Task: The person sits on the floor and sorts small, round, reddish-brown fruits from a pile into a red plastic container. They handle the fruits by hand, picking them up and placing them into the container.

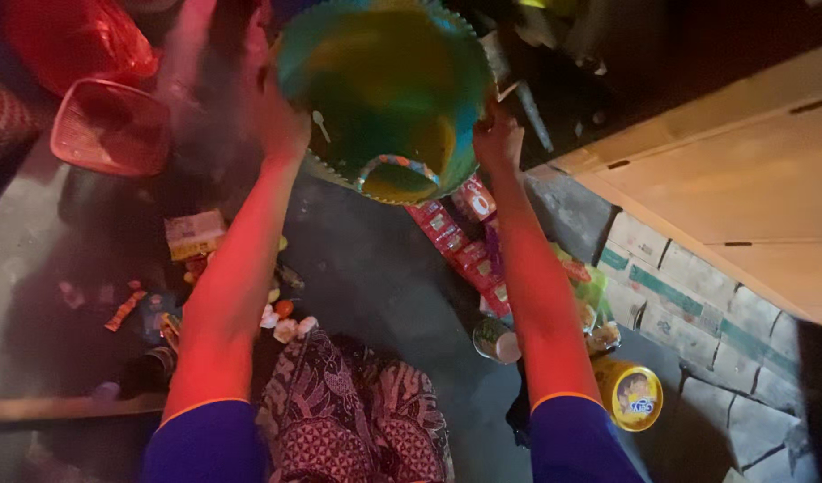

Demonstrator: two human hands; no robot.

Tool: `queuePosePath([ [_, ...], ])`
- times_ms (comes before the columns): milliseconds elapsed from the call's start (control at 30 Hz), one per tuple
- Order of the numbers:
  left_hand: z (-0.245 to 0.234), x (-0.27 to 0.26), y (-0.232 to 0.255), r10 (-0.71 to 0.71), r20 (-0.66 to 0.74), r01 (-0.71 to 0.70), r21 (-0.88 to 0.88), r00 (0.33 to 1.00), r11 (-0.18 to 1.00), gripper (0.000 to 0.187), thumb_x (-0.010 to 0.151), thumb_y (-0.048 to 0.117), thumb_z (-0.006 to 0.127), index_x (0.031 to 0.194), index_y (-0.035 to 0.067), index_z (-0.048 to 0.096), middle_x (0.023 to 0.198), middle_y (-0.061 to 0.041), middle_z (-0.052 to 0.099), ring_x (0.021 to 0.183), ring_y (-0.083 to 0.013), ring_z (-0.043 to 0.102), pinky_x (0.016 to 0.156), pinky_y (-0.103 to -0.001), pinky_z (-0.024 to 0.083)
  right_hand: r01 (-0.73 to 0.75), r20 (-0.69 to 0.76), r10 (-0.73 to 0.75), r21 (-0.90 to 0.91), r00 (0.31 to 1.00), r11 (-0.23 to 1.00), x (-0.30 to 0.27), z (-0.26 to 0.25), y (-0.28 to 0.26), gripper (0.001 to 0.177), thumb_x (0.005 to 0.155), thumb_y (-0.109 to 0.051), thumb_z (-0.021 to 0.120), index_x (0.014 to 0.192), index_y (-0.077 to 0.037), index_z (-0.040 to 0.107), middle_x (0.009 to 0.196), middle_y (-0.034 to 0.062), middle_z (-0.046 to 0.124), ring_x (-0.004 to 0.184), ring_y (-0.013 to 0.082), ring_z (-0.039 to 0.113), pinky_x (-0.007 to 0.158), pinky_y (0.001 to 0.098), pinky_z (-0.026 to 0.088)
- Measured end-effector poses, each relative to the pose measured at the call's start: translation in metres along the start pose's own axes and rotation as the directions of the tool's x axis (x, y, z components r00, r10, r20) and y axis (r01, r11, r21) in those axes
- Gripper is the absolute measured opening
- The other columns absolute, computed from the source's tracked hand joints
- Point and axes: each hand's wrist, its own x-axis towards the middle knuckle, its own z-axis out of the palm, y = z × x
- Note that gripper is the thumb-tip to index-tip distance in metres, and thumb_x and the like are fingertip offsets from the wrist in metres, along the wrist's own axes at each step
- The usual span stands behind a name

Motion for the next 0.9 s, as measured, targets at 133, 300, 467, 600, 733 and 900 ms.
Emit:
queuePosePath([
  [133, 0.001, 0.008, -0.012, -0.029, 0.024, 0.028, 0.033, 0.999, 0.999, 0.065, 0.09, 0.007, 0.076, 0.151, 0.004, 0.052, 0.142, -0.025, 0.055, 0.135, -0.0453, 0.051, 0.115, -0.048, 0.042, -0.027, 0.06, 0.025, 0.03, 0.998, 0.999, 0.0, 0.01, 0.011, 0.06, 0.08, -0.009, 0.063, 0.14, -0.017, 0.065, 0.099, 0.0222, 0.072, 0.087, 0.0415, 0.071, 0.071, 0.0529, 0.057],
  [300, -0.008, -0.002, -0.012, 0.032, 0.042, -0.031, -0.017, 0.999, 0.999, 0.065, 0.09, 0.009, 0.074, 0.15, 0.003, 0.051, 0.136, -0.028, 0.058, 0.128, -0.0473, 0.053, 0.108, -0.05, 0.044, -0.248, 0.132, 0.247, -0.012, 0.96, 0.969, -0.017, 0.015, 0.018, 0.055, 0.086, -0.016, 0.067, 0.141, -0.02, 0.063, 0.113, 0.0192, 0.073, 0.097, 0.0388, 0.073, 0.085, 0.0511, 0.058],
  [467, -0.029, -0.008, 0.003, 0.03, 0.105, -0.026, -0.037, 0.994, 0.999, 0.064, 0.089, 0.011, 0.073, 0.15, 0.002, 0.051, 0.13, -0.031, 0.06, 0.121, -0.0494, 0.056, 0.101, -0.051, 0.046, -0.066, 0.047, 0.065, 0.012, 0.997, 0.998, -0.02, 0.013, 0.021, 0.053, 0.082, -0.015, 0.072, 0.134, -0.011, 0.066, 0.12, 0.0234, 0.071, 0.107, 0.0437, 0.068, 0.091, 0.0529, 0.054],
  [600, -0.045, -0.028, 0.012, -0.008, 0.033, 0.007, 0.03, 0.999, 1.0, 0.041, 0.091, 0.012, 0.071, 0.131, 0.005, 0.062, 0.122, -0.026, 0.066, 0.118, -0.0459, 0.061, 0.101, -0.052, 0.049, 0.054, -0.105, -0.06, -0.055, 0.993, 0.997, -0.018, 0.013, -0.001, 0.03, 0.078, -0.011, 0.071, 0.109, -0.012, 0.074, 0.113, 0.0179, 0.076, 0.109, 0.041, 0.072, 0.098, 0.0496, 0.057],
  [733, -0.057, -0.047, 0.02, -0.054, 0.1, 0.056, -0.01, 0.993, 0.998, 0.031, 0.09, 0.01, 0.067, 0.12, 0.002, 0.064, 0.123, -0.026, 0.065, 0.121, -0.0461, 0.06, 0.102, -0.053, 0.049, -0.051, 0.04, 0.046, 0.117, 0.998, 0.992, -0.014, -0.013, -0.051, 0.027, 0.085, -0.016, 0.076, 0.111, -0.008, 0.075, 0.107, 0.0208, 0.075, 0.099, 0.0406, 0.072, 0.086, 0.0466, 0.056],
  [900, -0.08, -0.074, 0.034, 0.049, -0.004, -0.05, -0.14, 0.999, 0.989, 0.034, 0.088, 0.009, 0.068, 0.122, 0.001, 0.066, 0.135, -0.027, 0.059, 0.128, -0.0473, 0.057, 0.112, -0.051, 0.048, 0.002, 0.008, -0.005, 0.407, 1.0, 0.914, -0.01, -0.07, -0.153, 0.023, 0.089, -0.016, 0.076, 0.11, -0.007, 0.075, 0.101, 0.0144, 0.079, 0.095, 0.0279, 0.078, 0.084, 0.0361, 0.058],
])
